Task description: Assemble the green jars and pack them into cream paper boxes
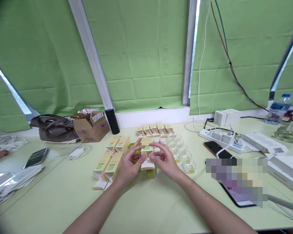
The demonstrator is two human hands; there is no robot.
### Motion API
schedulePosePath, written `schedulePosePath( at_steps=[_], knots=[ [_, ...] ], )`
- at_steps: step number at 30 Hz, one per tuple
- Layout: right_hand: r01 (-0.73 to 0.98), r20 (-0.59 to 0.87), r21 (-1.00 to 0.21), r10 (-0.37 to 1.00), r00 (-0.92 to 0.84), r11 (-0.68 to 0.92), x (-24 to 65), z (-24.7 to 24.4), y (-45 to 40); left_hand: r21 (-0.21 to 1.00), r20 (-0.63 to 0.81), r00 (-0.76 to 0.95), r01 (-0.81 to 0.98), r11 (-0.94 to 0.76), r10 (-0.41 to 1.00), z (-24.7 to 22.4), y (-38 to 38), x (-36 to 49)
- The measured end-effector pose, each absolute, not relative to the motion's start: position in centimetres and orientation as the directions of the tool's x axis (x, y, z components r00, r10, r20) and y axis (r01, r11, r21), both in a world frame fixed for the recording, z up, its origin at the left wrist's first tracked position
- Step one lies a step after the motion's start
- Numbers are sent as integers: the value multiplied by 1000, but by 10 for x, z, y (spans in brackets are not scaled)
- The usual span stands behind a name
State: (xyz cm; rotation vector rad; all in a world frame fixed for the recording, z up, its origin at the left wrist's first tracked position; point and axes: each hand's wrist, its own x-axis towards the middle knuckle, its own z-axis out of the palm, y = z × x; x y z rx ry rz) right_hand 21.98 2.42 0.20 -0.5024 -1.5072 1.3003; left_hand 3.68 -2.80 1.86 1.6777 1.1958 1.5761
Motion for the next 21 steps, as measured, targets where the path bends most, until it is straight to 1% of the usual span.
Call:
schedulePosePath(
  at_steps=[10, 16, 19, 21],
  knots=[
    [-268, 431, -896, 840, -329, 354, 217, -4, 26, 837, 509, -65, 270, -476, 858, 15, -29, 38],
    [-263, 448, -888, 836, -316, 376, 218, -7, 27, 839, 495, -38, 281, -466, 868, 12, -28, 36],
    [-250, 446, -891, 838, -314, 380, 218, -4, 27, 814, 522, 4, 294, -500, 853, 12, -28, 32],
    [-252, 426, -899, 847, -318, 358, 219, -2, 26, 779, 558, 69, 299, -551, 827, 12, -27, 27]
  ],
)
